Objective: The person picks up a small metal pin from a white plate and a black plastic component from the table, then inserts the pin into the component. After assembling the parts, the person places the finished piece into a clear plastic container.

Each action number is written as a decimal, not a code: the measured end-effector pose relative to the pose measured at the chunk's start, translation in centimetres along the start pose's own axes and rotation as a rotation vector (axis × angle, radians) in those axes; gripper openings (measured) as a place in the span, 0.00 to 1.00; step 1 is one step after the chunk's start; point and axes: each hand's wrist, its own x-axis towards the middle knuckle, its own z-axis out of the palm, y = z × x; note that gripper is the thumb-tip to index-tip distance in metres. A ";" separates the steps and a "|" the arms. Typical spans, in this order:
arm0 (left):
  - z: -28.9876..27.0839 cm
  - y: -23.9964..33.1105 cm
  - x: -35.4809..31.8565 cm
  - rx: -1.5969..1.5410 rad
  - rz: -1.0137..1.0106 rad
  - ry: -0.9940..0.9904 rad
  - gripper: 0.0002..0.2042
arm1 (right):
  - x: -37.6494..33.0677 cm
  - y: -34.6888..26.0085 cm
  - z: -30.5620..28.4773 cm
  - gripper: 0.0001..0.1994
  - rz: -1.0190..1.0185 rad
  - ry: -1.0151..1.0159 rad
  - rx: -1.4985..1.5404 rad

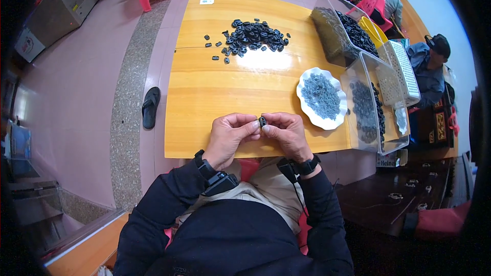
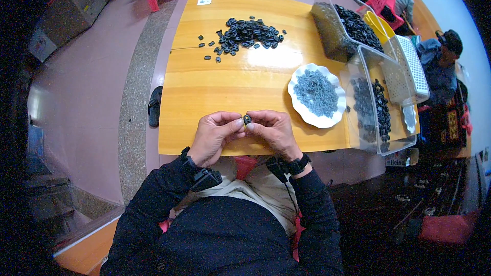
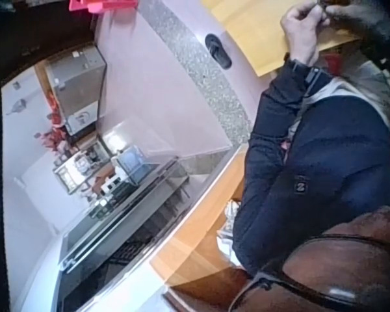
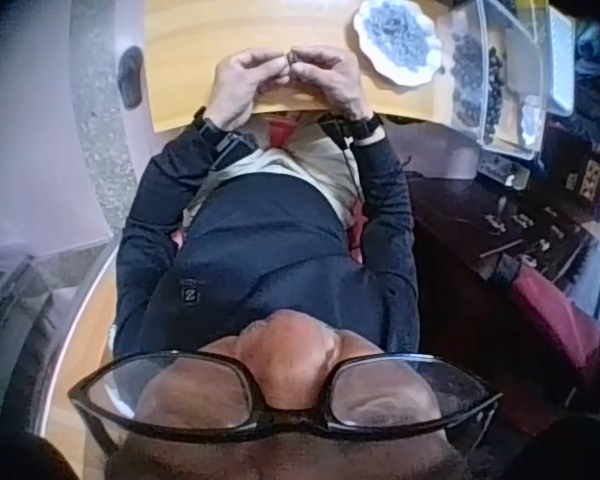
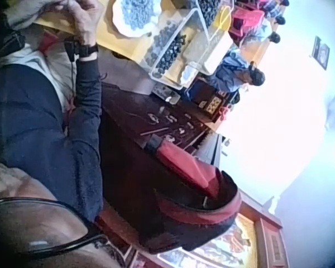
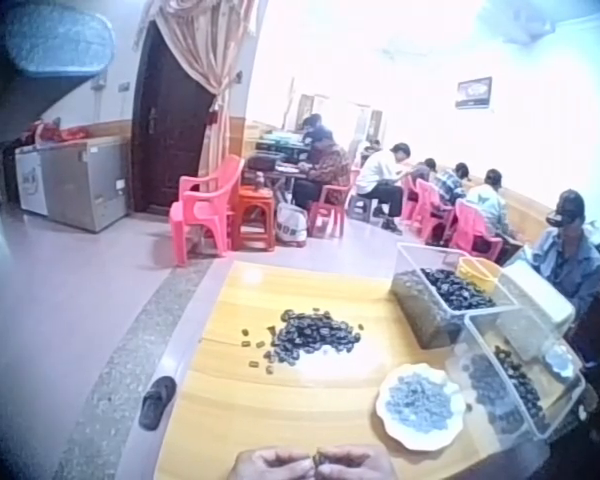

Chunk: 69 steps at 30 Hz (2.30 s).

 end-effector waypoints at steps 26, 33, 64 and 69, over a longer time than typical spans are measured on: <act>0.1 1.0 -0.1 0.062 -0.079 -0.104 0.06 | -0.3 -0.9 0.6 0.11 0.010 -0.053 0.039; 0.7 1.2 0.1 0.023 -0.067 -0.116 0.08 | -0.1 -0.4 0.3 0.15 0.002 -0.031 0.112; 0.2 0.6 -0.3 -0.051 -0.020 -0.069 0.07 | 4.8 -9.7 -3.1 0.09 -0.313 0.298 -0.843; 0.2 0.5 -0.2 -0.051 -0.016 -0.064 0.07 | 12.2 -6.8 -5.5 0.12 -0.356 0.175 -1.148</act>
